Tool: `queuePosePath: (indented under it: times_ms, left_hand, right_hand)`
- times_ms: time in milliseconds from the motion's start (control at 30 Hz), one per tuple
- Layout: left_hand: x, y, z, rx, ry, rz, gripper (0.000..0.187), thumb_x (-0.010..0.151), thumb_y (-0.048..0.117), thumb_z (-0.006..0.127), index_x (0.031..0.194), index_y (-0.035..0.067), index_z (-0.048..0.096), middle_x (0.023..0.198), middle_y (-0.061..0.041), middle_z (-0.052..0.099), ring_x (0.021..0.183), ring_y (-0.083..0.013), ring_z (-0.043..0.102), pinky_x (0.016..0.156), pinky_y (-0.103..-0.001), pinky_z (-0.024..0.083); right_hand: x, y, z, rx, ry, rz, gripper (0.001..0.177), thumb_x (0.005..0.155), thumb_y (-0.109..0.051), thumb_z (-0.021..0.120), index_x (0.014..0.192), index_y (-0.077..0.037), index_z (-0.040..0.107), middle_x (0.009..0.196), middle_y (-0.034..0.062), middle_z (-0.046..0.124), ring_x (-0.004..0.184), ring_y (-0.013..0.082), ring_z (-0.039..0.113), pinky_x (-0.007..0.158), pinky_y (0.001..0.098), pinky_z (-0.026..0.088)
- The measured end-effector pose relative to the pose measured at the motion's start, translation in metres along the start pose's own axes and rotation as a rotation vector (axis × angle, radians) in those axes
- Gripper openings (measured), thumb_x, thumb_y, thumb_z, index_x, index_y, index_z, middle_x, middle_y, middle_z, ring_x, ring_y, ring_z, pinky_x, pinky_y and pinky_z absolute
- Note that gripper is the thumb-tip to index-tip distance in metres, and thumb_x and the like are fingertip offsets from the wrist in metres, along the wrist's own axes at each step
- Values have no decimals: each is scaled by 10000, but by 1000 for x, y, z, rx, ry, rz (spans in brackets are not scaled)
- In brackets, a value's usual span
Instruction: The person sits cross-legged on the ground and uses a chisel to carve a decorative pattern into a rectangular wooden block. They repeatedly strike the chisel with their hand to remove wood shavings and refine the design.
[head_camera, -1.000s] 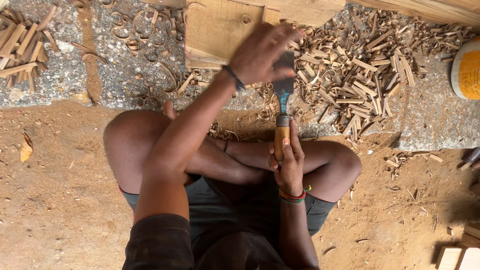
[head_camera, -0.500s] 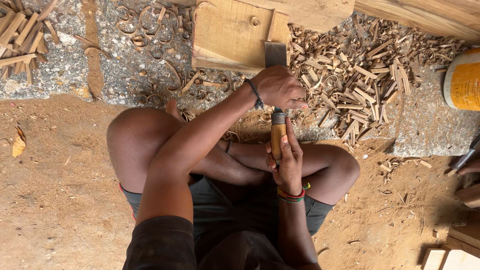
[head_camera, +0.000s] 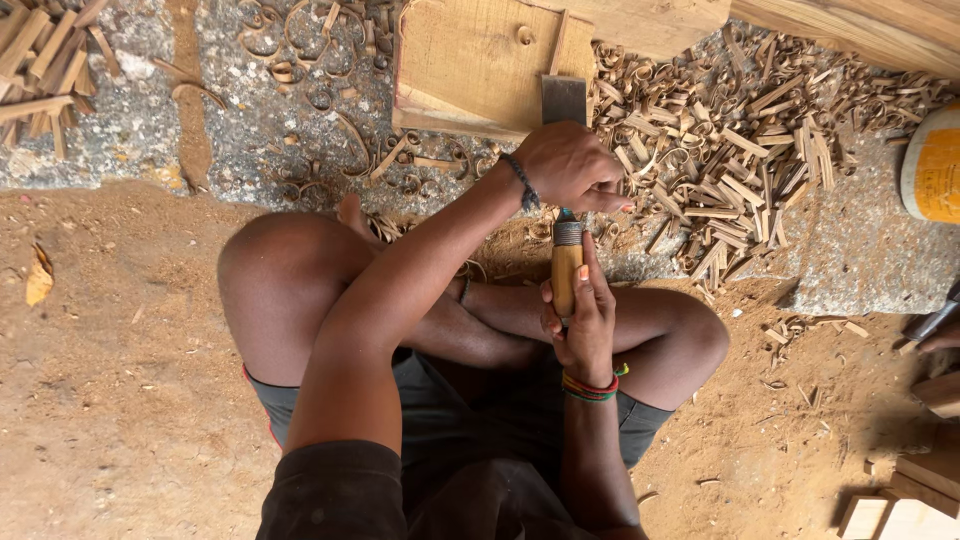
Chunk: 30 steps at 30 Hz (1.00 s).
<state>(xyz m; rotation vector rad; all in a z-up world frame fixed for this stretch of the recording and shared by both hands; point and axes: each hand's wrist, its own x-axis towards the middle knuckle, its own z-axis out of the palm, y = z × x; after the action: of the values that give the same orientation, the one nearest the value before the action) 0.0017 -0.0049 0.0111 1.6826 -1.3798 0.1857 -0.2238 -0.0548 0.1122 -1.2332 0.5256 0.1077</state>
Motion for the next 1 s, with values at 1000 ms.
queuePosePath:
  times_ms: [1000]
  left_hand:
    - [31,-78,-6,70,-227,-48,533,1058,582,570,783,135,662,557,-3,594,436,-100,527,415,-280,451]
  right_hand:
    - [67,1,39,142,13,-13,613,1113,-377,389,1672,-207,203,788,62,577,470,45,413,391,189,348]
